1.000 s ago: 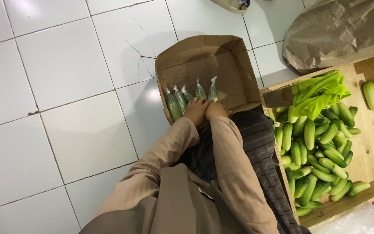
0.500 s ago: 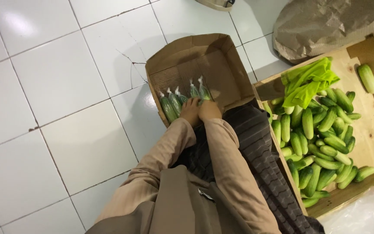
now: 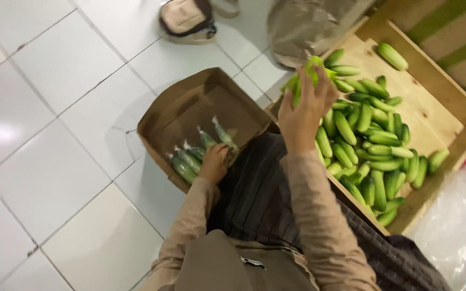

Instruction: The person wipes individual cucumbers with a cloth and places each one into a clear plastic bag.

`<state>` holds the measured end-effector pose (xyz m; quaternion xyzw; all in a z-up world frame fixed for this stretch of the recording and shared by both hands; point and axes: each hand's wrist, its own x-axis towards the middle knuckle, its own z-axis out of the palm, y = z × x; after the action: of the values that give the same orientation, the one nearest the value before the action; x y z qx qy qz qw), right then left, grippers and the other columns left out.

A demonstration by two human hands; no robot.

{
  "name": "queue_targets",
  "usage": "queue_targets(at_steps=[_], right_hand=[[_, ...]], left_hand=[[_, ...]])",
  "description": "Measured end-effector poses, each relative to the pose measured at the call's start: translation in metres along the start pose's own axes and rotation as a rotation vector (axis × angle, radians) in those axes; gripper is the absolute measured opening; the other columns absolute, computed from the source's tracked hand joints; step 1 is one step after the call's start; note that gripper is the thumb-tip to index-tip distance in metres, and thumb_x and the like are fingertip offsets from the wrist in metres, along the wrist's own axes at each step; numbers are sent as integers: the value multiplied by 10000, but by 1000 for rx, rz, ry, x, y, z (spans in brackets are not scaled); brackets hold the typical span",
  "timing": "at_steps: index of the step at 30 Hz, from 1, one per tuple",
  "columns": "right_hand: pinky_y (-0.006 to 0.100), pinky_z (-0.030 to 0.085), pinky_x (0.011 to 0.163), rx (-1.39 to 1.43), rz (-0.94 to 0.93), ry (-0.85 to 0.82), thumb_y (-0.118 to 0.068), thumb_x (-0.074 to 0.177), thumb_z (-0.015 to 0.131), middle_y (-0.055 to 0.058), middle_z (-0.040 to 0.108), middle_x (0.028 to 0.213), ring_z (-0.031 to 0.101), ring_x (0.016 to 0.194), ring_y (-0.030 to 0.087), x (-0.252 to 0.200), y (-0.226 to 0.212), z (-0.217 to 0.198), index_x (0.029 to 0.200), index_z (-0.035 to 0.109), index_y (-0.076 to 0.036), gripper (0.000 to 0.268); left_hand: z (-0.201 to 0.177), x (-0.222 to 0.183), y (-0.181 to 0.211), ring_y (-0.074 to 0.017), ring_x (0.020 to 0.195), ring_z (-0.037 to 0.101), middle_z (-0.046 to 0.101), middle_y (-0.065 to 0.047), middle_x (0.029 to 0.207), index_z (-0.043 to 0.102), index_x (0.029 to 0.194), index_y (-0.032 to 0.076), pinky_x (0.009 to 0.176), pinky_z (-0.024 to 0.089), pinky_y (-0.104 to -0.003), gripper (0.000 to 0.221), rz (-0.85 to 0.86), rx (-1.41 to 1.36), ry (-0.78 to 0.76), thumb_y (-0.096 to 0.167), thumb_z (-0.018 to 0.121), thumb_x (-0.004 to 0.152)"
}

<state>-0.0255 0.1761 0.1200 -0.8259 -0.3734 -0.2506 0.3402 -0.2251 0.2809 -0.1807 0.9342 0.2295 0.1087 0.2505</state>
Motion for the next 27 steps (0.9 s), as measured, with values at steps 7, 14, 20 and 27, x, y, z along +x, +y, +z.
queue_targets(at_steps=[7,14,20,27], right_hand=[[573,545,858,-284,188,-392,-218,773,876,127,445,1383,449,1156,406,7,76,5,1316,677,-139,583],[452,513,941,271,319,-118,136,818,637,82,582,1126,610,1095,352,-49,111,-47,1041,677,-62,301],[512,509,982,462,487,92,183,740,538,159,635,1091,627,1144,390,-130,148,-145,1057,705,-8,406],[564,473,988,320,754,174,143,796,563,210,631,1117,615,1138,428,-256,213,-170,1072,690,37,322]], left_hand=[[-80,17,75,-458,1283,486,594,-138,1292,658,1303,86,1078,474,-565,329,149,-403,-35,106,516,1007],[-101,35,143,-351,1222,571,633,-151,1199,683,1220,30,1081,425,-496,254,368,-384,186,49,521,1026],[-91,55,219,-316,1132,617,682,-77,1142,736,1153,98,1010,473,-453,236,570,-410,137,46,630,949],[-45,90,319,-380,1206,587,669,-81,1194,721,1201,136,1034,448,-558,243,633,-308,-289,175,633,978]])
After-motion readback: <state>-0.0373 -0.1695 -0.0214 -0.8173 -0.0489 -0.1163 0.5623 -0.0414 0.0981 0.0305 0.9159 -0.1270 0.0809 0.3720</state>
